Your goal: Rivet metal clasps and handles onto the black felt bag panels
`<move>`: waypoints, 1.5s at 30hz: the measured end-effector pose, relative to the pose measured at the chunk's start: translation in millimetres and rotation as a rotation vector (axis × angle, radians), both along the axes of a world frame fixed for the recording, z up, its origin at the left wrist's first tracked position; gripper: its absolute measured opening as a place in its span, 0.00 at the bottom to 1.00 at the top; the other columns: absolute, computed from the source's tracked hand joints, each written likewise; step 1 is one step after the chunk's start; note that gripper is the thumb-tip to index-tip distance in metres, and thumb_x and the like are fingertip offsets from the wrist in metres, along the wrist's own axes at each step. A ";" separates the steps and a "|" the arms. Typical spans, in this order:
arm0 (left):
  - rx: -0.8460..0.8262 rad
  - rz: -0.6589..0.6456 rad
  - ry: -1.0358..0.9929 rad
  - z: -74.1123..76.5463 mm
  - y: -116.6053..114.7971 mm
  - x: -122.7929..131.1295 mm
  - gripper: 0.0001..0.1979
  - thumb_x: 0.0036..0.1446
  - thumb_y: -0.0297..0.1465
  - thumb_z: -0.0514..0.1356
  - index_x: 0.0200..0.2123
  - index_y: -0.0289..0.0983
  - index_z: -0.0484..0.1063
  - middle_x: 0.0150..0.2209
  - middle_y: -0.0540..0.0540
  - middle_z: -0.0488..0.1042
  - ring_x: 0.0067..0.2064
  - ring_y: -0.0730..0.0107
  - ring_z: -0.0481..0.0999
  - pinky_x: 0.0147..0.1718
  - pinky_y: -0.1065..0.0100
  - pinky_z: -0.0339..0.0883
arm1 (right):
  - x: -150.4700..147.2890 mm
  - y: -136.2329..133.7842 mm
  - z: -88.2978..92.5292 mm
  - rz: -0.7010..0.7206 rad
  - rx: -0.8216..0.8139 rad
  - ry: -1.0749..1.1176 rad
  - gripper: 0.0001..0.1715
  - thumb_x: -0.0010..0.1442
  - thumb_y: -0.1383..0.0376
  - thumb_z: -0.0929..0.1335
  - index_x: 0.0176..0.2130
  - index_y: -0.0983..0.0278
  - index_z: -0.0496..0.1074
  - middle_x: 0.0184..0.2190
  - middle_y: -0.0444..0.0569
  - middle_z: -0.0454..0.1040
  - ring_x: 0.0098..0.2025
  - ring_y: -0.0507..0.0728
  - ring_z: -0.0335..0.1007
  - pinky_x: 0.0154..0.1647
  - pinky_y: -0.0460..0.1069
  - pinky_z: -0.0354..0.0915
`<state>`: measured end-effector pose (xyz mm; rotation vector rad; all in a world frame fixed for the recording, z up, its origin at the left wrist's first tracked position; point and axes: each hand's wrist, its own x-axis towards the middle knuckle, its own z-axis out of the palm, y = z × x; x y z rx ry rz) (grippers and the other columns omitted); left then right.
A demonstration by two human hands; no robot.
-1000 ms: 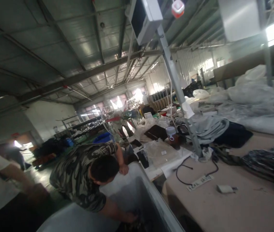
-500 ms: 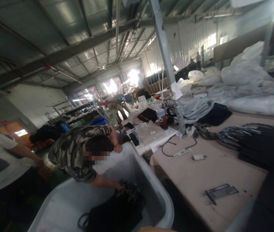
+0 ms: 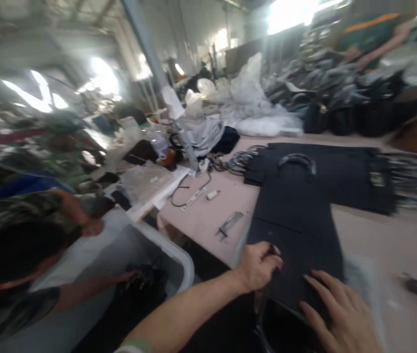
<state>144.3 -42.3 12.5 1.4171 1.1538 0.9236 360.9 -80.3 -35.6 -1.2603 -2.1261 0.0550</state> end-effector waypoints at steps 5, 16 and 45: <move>-0.002 0.183 0.165 -6.3 30.4 -45.4 0.09 0.61 0.34 0.57 0.38 0.36 0.73 0.29 0.48 0.77 0.29 0.69 0.76 0.30 0.71 0.68 | 4.7 -15.9 7.6 -0.078 -0.089 -0.058 0.22 0.67 0.53 0.64 0.55 0.60 0.70 0.58 0.56 0.69 0.58 0.70 0.64 0.56 0.67 0.62; 0.066 0.149 1.173 23.3 119.9 -114.1 0.09 0.60 0.32 0.59 0.39 0.34 0.77 0.41 0.34 0.80 0.47 0.52 0.79 0.45 0.62 0.69 | -1.6 -16.2 10.2 -0.102 -0.140 -0.025 0.21 0.66 0.53 0.65 0.54 0.59 0.71 0.58 0.56 0.69 0.60 0.70 0.63 0.59 0.67 0.60; -0.043 -0.158 1.305 4.2 136.4 -109.4 0.05 0.44 0.24 0.65 0.28 0.36 0.73 0.31 0.41 0.77 0.43 0.50 0.78 0.41 0.61 0.70 | -10.0 -22.8 26.2 -0.113 -0.282 0.037 0.21 0.63 0.59 0.68 0.55 0.63 0.71 0.58 0.57 0.68 0.60 0.69 0.61 0.62 0.65 0.55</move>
